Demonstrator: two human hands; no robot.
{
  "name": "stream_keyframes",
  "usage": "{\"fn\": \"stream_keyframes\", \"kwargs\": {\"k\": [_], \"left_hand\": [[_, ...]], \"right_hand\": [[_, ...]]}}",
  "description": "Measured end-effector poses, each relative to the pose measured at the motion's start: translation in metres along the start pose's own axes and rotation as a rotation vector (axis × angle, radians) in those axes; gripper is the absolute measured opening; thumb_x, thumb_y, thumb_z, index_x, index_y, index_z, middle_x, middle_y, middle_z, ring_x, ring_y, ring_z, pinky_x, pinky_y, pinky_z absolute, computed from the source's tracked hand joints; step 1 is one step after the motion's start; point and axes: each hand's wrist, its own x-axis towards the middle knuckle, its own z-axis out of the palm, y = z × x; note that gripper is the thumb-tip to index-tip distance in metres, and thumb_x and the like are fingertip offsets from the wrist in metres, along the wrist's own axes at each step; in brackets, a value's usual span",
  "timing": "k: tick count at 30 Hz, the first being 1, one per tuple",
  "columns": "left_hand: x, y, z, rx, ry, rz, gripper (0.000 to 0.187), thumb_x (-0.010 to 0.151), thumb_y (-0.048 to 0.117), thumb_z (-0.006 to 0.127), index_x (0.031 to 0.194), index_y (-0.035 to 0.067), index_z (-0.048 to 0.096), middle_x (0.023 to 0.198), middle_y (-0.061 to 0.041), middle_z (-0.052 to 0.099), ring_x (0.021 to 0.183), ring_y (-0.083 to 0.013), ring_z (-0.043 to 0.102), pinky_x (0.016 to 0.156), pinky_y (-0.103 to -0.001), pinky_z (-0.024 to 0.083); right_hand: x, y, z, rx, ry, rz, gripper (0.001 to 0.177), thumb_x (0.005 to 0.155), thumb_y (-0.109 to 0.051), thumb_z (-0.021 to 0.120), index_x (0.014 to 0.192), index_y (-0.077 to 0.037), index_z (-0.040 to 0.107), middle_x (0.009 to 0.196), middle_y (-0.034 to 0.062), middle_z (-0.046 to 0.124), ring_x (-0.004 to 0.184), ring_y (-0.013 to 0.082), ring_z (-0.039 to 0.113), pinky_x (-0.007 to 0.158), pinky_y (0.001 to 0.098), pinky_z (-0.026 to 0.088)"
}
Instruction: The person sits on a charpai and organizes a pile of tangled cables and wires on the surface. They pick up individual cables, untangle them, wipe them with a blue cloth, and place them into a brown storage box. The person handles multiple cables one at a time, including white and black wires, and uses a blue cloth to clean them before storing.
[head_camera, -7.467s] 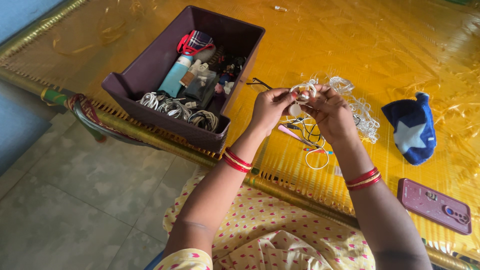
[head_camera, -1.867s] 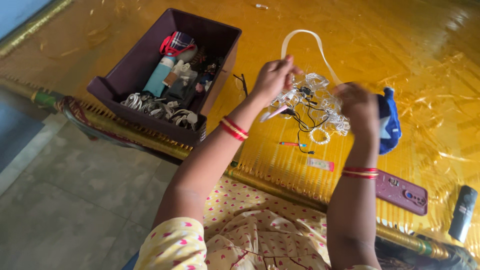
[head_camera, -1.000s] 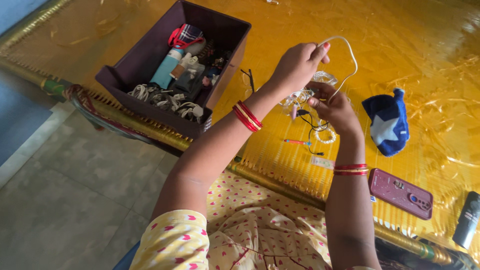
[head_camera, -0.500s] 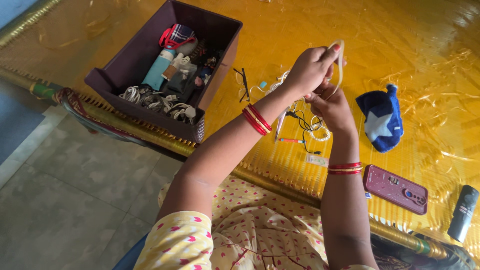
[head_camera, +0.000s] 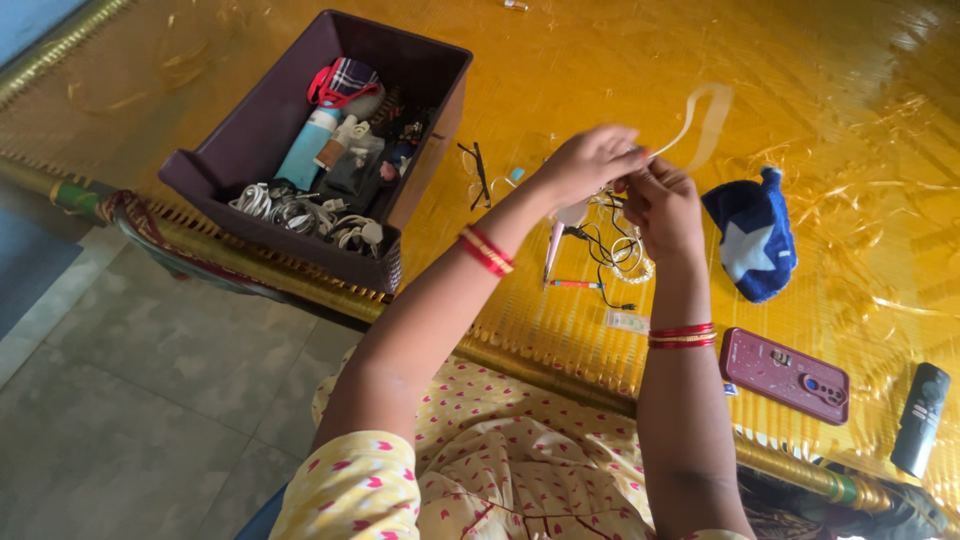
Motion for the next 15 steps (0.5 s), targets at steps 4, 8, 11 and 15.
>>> {"fn": "stream_keyframes", "kwargs": {"k": [4, 8, 11, 15], "left_hand": [[-0.047, -0.018, -0.006, -0.360, -0.235, -0.377, 0.048, 0.099, 0.041, 0.063, 0.125, 0.001, 0.064, 0.103, -0.010, 0.074, 0.089, -0.0164, 0.073, 0.077, -0.029, 0.061], [-0.056, -0.033, -0.003, -0.680, -0.209, -0.386, 0.041, 0.095, 0.022, 0.068, 0.126, -0.004, 0.062, 0.104, -0.015, 0.074, 0.077, -0.0184, 0.075, 0.070, -0.029, 0.065], [-0.051, -0.050, -0.008, -0.697, -0.025, -0.338, 0.036, 0.095, 0.015, 0.070, 0.125, -0.004, 0.064, 0.102, -0.017, 0.073, 0.074, -0.0178, 0.073, 0.069, -0.028, 0.065], [-0.051, -0.065, -0.017, -0.680, 0.223, -0.255, 0.030, 0.098, 0.011, 0.070, 0.122, -0.006, 0.069, 0.098, -0.018, 0.072, 0.072, -0.0173, 0.070, 0.065, -0.028, 0.062]], "right_hand": [[-0.005, -0.010, 0.001, 0.056, 0.086, 0.013, 0.018, 0.110, -0.015, 0.058, 0.106, 0.001, 0.067, 0.086, 0.0062, 0.065, 0.052, 0.0036, 0.037, 0.048, 0.0203, 0.030], [-0.001, -0.007, -0.013, 0.097, 0.142, 0.017, 0.017, 0.107, -0.015, 0.061, 0.105, 0.000, 0.069, 0.085, 0.0045, 0.066, 0.051, 0.0033, 0.039, 0.048, 0.0203, 0.031], [0.010, 0.003, -0.044, -0.157, 0.247, -0.025, 0.017, 0.101, -0.017, 0.066, 0.111, -0.003, 0.070, 0.090, 0.0044, 0.071, 0.058, 0.0063, 0.052, 0.052, 0.0228, 0.042], [0.009, 0.001, -0.109, -1.193, 0.641, -0.154, 0.038, 0.106, -0.032, 0.081, 0.101, 0.004, 0.070, 0.083, 0.0151, 0.070, 0.066, 0.0180, 0.056, 0.061, 0.0334, 0.043]]}}
